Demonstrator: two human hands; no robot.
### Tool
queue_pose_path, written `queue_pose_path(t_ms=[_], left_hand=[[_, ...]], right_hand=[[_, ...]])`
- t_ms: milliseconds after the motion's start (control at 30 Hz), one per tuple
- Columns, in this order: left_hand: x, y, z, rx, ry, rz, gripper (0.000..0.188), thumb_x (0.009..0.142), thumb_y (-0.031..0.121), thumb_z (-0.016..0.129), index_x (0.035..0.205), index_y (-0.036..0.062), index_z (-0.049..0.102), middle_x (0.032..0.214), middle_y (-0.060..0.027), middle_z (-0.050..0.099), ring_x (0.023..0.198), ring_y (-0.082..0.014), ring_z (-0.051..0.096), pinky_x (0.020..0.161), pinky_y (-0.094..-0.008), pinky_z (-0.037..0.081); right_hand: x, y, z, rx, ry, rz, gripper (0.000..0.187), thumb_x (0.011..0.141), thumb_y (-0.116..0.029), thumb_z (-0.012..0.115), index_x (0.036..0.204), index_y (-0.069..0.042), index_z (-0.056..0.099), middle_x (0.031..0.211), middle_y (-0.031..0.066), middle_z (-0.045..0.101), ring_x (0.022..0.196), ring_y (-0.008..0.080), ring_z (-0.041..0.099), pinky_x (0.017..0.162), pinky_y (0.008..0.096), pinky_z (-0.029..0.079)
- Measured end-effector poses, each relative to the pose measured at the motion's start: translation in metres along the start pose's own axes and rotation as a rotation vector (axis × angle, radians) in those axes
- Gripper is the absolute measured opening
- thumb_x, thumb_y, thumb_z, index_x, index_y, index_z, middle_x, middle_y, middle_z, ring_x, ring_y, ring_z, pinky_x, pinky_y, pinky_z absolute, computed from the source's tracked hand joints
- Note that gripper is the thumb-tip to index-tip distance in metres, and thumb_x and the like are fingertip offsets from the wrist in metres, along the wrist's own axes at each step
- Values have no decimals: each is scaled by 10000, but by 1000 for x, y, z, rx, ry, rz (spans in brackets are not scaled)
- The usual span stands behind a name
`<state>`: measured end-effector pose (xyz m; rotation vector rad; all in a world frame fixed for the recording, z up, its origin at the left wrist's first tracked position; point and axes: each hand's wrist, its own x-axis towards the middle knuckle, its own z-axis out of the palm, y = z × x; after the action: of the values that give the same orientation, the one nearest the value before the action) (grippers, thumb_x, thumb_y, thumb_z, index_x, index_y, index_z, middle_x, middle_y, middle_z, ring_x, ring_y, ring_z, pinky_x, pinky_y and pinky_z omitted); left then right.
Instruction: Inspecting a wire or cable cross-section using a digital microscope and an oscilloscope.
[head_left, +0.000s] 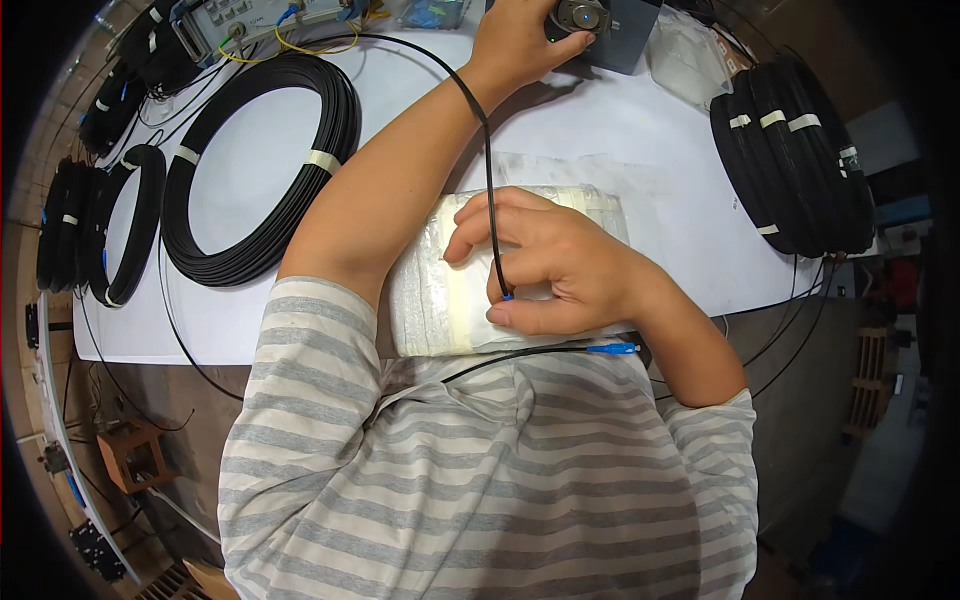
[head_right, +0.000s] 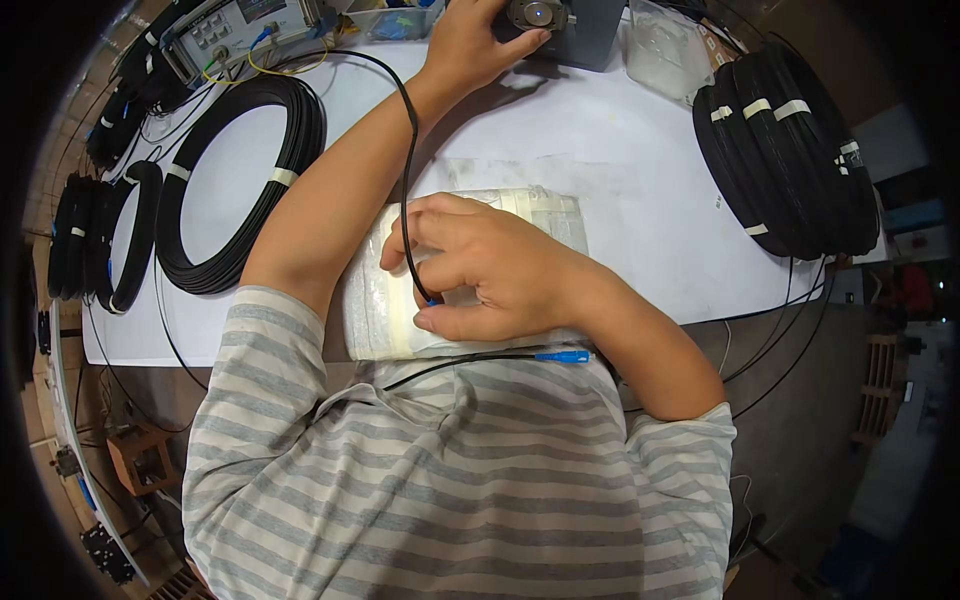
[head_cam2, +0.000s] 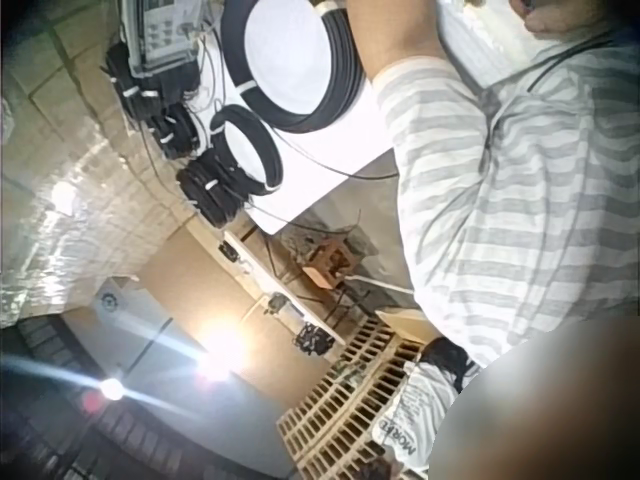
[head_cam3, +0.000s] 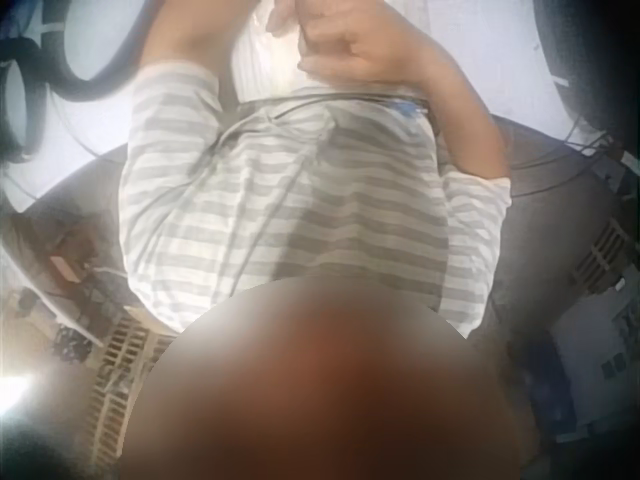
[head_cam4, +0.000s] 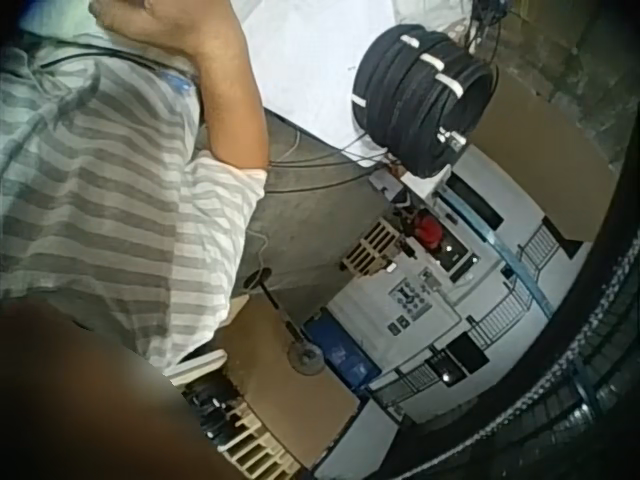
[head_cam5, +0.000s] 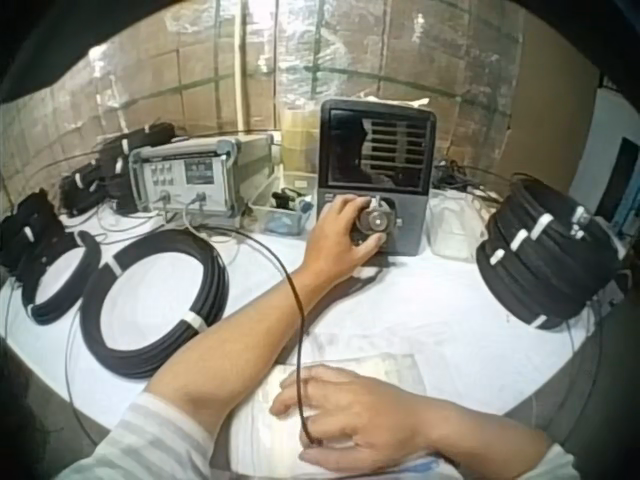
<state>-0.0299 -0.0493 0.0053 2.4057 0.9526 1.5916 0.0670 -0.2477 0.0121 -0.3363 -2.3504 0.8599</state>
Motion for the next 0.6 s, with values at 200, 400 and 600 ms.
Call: queue_pose_path(t_ms=[200, 400, 600], left_hand=[[0, 1, -2, -9, -13, -2, 570, 805, 260, 823, 1284, 35, 613, 1229, -148, 603, 1155, -355, 593, 967, -429, 505], [1, 4, -4, 8, -38, -38, 566, 805, 252, 824, 1282, 33, 613, 1229, -149, 602, 1154, -352, 596, 970, -426, 505], [0, 3, -3, -2, -31, -30, 562, 807, 250, 823, 1281, 32, 612, 1224, -148, 603, 1148, -353, 596, 964, -427, 505]], right_hand=[[-1, -5, 4, 20, 82, 144, 196, 852, -258, 771, 850, -65, 734, 1159, 69, 659, 1105, 273, 584, 950, 386, 493], [-2, -1, 1, 13, 7, 66, 197, 856, -266, 761, 855, -70, 738, 1156, 63, 662, 1105, 273, 586, 945, 386, 495], [-3, 0, 1, 49, 52, 84, 183, 829, -234, 759, 840, -53, 733, 1148, 68, 668, 1092, 274, 594, 939, 385, 495]])
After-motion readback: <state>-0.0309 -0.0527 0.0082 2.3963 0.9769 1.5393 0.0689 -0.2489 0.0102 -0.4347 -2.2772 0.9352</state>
